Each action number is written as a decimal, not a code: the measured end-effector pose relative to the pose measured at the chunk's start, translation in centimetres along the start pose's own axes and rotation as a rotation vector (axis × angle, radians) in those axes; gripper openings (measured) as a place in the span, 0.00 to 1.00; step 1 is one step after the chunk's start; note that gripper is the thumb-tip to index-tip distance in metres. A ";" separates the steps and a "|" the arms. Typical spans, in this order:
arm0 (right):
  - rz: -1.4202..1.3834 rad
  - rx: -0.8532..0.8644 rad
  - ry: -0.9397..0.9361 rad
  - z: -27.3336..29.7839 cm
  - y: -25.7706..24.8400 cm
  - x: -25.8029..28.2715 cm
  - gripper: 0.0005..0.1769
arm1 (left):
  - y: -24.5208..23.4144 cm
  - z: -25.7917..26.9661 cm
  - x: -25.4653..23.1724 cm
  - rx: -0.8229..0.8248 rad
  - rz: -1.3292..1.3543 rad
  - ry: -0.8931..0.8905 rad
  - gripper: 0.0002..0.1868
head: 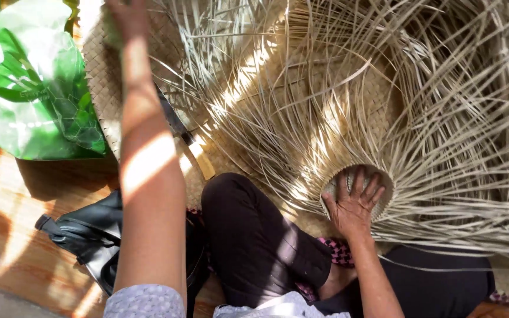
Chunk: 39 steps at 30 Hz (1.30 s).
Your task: Weaving dried straw strips into a circular pattern to create the base of a hat or basket
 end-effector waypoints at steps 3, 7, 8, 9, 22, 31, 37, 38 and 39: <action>-0.058 0.028 0.020 -0.1 0.3 -0.2 0.49 | -4.9 -4.9 7.5 -0.034 0.237 -0.139 0.31; -0.086 0.037 0.027 -0.1 0.6 -0.7 0.49 | -20.6 -5.9 6.4 -0.184 0.804 -0.083 0.19; -0.087 0.106 0.038 -0.6 0.7 -0.9 0.50 | -26.4 -4.1 4.7 -0.269 0.834 0.061 0.18; -0.087 0.091 0.023 0.6 0.5 -1.1 0.50 | -25.8 -3.2 5.6 -0.290 0.837 0.066 0.18; -0.624 -0.363 -0.100 6.9 -13.5 3.6 0.19 | -35.4 36.4 -23.8 0.173 0.795 1.121 0.19; -0.836 -0.415 -0.381 6.0 -16.3 8.3 0.55 | -24.2 45.5 -27.3 0.019 0.941 1.455 0.07; -0.961 -0.287 0.009 5.1 -12.6 7.6 0.36 | -21.5 36.5 -24.5 0.667 0.790 1.245 0.30; -1.008 -0.199 0.171 4.8 -12.0 7.2 0.35 | -20.5 32.3 -24.0 0.680 0.747 1.024 0.34; -1.002 -0.202 0.186 4.9 -11.3 6.4 0.35 | -17.0 28.2 -20.8 0.693 0.757 1.026 0.34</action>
Point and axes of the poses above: each hand's wrist, its own z-axis away from the middle knuckle, its own y-axis out of the palm, x = y × z, the point moved 1 cm from there along -z, towards the middle knuckle, and after that the axes turned 3 degrees about -z, right-handed, at the moved point
